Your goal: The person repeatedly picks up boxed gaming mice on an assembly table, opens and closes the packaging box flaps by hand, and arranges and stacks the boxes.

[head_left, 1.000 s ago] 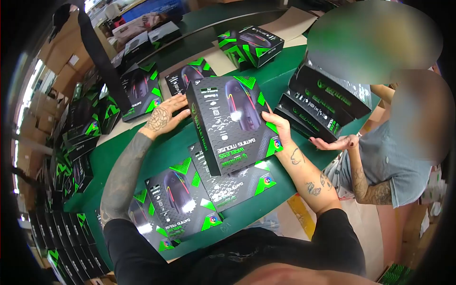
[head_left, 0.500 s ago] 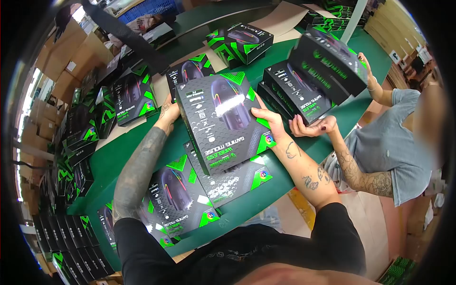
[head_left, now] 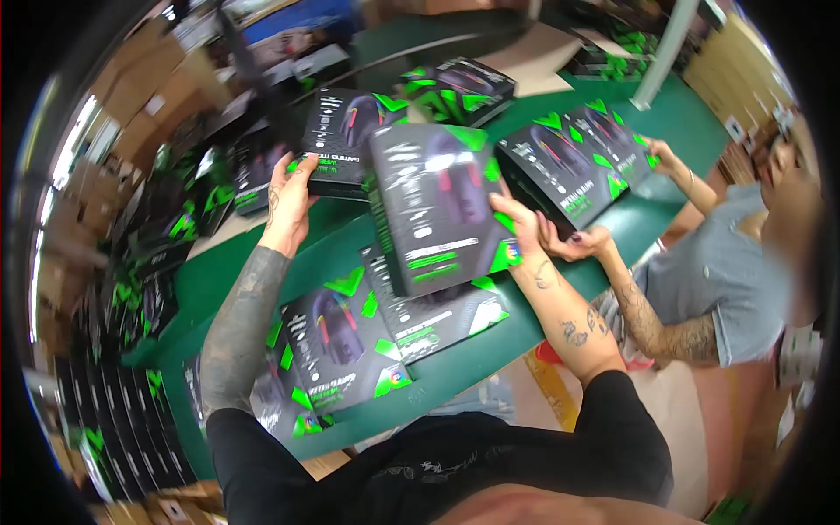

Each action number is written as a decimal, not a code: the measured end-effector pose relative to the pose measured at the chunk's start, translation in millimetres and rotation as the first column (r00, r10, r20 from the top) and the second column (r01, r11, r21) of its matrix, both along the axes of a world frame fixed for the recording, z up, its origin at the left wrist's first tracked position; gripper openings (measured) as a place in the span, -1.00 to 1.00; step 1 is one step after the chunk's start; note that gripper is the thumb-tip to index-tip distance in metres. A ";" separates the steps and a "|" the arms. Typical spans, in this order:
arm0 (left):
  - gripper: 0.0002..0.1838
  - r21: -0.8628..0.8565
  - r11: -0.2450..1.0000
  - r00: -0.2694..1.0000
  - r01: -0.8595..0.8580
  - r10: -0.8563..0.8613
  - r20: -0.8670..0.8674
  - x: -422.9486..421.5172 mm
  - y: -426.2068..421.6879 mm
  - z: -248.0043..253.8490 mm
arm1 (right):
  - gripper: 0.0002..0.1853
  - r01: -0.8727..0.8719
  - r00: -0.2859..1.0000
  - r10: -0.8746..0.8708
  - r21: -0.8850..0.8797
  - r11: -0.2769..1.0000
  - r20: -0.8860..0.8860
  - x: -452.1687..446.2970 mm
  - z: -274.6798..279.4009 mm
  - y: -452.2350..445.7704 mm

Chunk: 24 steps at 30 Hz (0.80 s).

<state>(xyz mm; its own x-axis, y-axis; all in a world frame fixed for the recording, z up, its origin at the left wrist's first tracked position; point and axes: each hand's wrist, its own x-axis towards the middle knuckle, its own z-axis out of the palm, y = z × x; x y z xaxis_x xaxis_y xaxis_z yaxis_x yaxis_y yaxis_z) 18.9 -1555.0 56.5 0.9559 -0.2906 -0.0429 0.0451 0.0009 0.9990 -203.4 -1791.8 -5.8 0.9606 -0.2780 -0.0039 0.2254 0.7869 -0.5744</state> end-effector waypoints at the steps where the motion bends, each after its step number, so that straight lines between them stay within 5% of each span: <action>1: -0.31 -0.077 0.997 1.000 0.001 0.001 0.027 -12.2 21.4 7.1 | -0.38 -0.098 0.995 0.096 0.111 0.989 0.027 -0.9 0.5 -0.7; 3: -0.41 -0.151 0.988 0.996 -0.038 0.049 0.071 -40.4 69.2 15.5 | -0.52 -0.217 0.976 0.216 0.201 0.955 0.028 1.5 14.9 12.0; 6: -0.45 -0.344 0.935 0.987 -0.081 0.124 0.105 -112.8 115.3 27.0 | -0.57 -0.149 0.989 0.149 0.006 0.989 0.009 11.9 44.0 54.9; 10: -0.51 -0.093 0.963 0.849 -0.254 0.268 0.456 -197.3 153.6 13.0 | -0.59 -0.200 0.970 0.157 -0.248 0.948 -0.183 26.2 70.8 136.9; 11: -0.52 -0.049 0.943 0.774 -0.330 0.300 0.558 -218.6 161.3 5.6 | -0.55 -0.140 0.967 0.035 -0.411 0.901 -0.252 20.2 81.8 157.5; 13: -0.52 -0.232 0.905 0.790 -0.358 0.426 0.441 -253.9 175.8 -0.6 | -0.54 -0.220 0.958 0.106 -0.444 0.869 -0.266 22.4 70.7 177.8; 14: -0.51 -0.090 0.887 0.657 -0.454 0.401 0.639 -271.6 185.7 -4.1 | -0.57 -0.398 0.915 0.360 -0.270 0.877 -0.181 27.1 57.0 183.2; 16: -0.46 -0.012 0.899 0.593 -0.437 0.298 0.748 -295.7 208.7 2.3 | -0.63 -0.531 0.847 0.515 -0.170 0.830 -0.129 24.1 45.2 197.1; 18: -0.37 0.074 0.897 0.656 -0.435 0.259 0.709 -314.9 236.0 16.2 | -0.60 -0.571 0.821 0.561 -0.205 0.795 -0.110 21.8 48.5 214.2; 19: -0.17 0.115 0.921 0.737 -0.371 0.217 0.640 -321.0 253.3 23.7 | -0.60 -0.523 0.851 0.513 -0.272 0.808 -0.112 17.7 60.2 229.4; 20: -0.03 0.016 0.976 0.894 -0.216 0.191 0.405 -328.1 266.7 28.2 | -0.61 -0.465 0.883 0.457 -0.337 0.819 -0.107 10.0 72.4 243.3; 22: 0.19 0.052 0.978 0.963 -0.200 0.187 0.193 -331.8 282.6 33.0 | -0.36 -0.516 0.829 0.553 -0.498 0.697 -0.085 0.1 98.4 269.8; 24: 0.29 -0.132 0.968 0.976 -0.213 0.218 0.026 -331.8 290.5 32.5 | -0.33 -0.488 0.841 0.527 -0.590 0.643 -0.121 -13.0 116.0 295.9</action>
